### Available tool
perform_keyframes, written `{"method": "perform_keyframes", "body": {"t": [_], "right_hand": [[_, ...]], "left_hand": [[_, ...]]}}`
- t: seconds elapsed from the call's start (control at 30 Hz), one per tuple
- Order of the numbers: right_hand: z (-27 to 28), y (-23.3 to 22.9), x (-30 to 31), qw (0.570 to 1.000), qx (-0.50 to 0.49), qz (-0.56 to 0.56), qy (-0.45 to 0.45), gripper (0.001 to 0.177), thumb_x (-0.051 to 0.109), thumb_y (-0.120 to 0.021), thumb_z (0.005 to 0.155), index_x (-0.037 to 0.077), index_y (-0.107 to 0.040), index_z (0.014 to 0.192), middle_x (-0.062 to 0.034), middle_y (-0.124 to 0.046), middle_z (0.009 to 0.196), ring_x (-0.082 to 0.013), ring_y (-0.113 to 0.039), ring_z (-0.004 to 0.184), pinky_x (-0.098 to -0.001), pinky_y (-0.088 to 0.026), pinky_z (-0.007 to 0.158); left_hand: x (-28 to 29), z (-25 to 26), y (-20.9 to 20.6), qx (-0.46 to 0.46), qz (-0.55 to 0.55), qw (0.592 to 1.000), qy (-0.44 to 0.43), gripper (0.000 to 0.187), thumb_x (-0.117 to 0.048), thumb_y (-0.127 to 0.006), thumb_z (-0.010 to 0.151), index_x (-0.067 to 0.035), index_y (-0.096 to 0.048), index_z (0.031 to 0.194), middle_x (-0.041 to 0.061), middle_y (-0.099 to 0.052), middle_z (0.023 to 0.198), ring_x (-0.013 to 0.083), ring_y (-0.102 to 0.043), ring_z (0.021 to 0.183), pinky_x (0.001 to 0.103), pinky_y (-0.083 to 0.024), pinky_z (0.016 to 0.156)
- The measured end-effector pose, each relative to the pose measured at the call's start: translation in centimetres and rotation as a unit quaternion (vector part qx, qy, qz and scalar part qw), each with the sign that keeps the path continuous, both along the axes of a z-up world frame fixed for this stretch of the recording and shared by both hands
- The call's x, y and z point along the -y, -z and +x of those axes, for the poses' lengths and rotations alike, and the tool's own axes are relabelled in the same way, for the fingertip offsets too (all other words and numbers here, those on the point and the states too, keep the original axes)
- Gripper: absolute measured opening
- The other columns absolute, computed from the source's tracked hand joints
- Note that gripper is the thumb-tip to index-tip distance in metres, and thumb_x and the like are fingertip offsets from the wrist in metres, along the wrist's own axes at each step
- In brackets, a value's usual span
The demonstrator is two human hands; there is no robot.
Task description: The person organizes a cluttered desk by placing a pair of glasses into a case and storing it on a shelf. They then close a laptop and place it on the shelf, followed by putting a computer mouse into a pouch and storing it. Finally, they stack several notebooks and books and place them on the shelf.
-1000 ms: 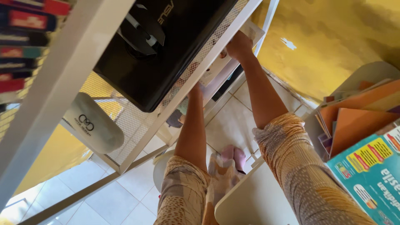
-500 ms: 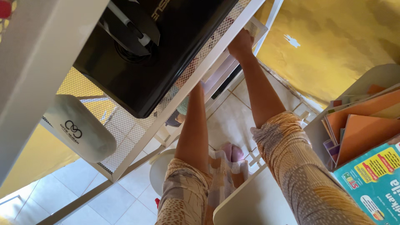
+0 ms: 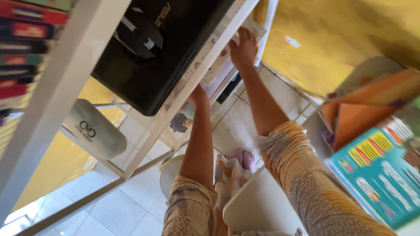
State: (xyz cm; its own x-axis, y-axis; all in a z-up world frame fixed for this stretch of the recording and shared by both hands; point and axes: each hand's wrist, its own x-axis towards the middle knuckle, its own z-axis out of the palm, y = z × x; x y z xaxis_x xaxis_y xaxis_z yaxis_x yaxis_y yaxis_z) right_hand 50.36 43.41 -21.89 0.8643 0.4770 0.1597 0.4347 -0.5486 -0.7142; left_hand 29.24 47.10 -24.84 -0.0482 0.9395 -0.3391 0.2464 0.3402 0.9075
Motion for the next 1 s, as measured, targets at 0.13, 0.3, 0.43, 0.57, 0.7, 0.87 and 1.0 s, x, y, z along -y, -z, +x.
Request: {"method": "perform_keyframes", "body": {"t": [0.13,0.3,0.43,0.57,0.7,0.87,1.0], "right_hand": [[-4.5,-4.3,3.2,0.978,-0.114,0.173,0.029,0.037,0.011,-0.072,0.091,0.007,-0.067,0.127,-0.0119,-0.07,0.123,-0.029,-0.067,0.112,-0.0393,-0.052,0.098],[-15.8,-14.3,15.4,0.957,-0.152,0.243,-0.039,0.015,0.016,-0.065,0.102,0.006,-0.072,0.113,-0.0076,-0.069,0.094,-0.0166,-0.066,0.086,-0.0306,-0.053,0.077],[-24.0,-21.7,31.1,0.94,-0.252,0.211,-0.088,0.017,0.009,-0.067,0.099,0.003,-0.068,0.115,-0.0082,-0.068,0.109,-0.0177,-0.069,0.1,-0.0297,-0.057,0.085],[-26.3,-23.8,44.7,0.973,-0.158,0.109,0.131,0.017,0.0,-0.069,0.098,0.005,-0.067,0.114,-0.0037,-0.066,0.099,-0.0098,-0.062,0.085,-0.0238,-0.05,0.071],[-22.6,-24.2,52.7,0.917,-0.098,0.269,0.278,0.039,0.008,-0.074,0.109,0.006,-0.044,0.133,-0.0054,-0.046,0.108,-0.0104,-0.04,0.085,-0.0271,-0.042,0.078],[-16.8,-22.8,53.2,0.915,-0.087,0.162,0.359,0.065,0.023,-0.09,0.094,0.004,-0.043,0.136,-0.0135,-0.053,0.118,-0.0245,-0.055,0.102,-0.0373,-0.051,0.081],[-16.1,-24.1,54.1,0.82,-0.343,0.296,0.351,0.049,0.02,-0.075,0.094,0.006,-0.048,0.132,-0.0104,-0.064,0.115,-0.0207,-0.068,0.094,-0.036,-0.059,0.065]], "left_hand": [[3.7,-2.8,-1.6,0.059,0.037,0.997,-0.017,0.042,-0.021,-0.068,0.101,-0.001,-0.056,0.137,0.01,-0.059,0.105,0.0201,-0.055,0.092,0.033,-0.048,0.076],[13.9,-8.6,-7.7,0.165,-0.022,0.98,0.106,0.022,-0.014,-0.057,0.107,-0.009,-0.056,0.086,-0.001,-0.048,0.075,0.0075,-0.042,0.065,0.025,-0.033,0.053],[24.2,-12.7,-15.5,0.161,-0.192,0.958,0.138,0.007,-0.02,-0.064,0.102,-0.013,-0.063,0.101,-0.007,-0.057,0.082,0.0031,-0.051,0.071,0.02,-0.046,0.063],[31.1,-15.0,-17.7,0.162,-0.248,0.915,0.272,0.015,-0.021,-0.069,0.095,-0.01,-0.065,0.105,0.003,-0.059,0.078,0.0112,-0.053,0.065,0.025,-0.043,0.056],[33.5,-10.5,-17.8,0.087,-0.003,0.908,0.41,0.024,-0.024,-0.072,0.099,-0.002,-0.068,0.108,0.006,-0.066,0.097,0.0155,-0.059,0.089,0.031,-0.053,0.079],[33.9,-0.4,-23.8,0.043,0.169,0.863,0.475,0.053,-0.031,-0.074,0.094,-0.004,-0.058,0.136,0.019,-0.06,0.132,0.0314,-0.057,0.122,0.043,-0.047,0.103],[37.3,0.4,-28.8,-0.023,0.275,0.849,0.45,0.054,-0.027,-0.078,0.089,-0.008,-0.057,0.136,0.016,-0.056,0.135,0.0359,-0.047,0.133,0.051,-0.037,0.111]]}}
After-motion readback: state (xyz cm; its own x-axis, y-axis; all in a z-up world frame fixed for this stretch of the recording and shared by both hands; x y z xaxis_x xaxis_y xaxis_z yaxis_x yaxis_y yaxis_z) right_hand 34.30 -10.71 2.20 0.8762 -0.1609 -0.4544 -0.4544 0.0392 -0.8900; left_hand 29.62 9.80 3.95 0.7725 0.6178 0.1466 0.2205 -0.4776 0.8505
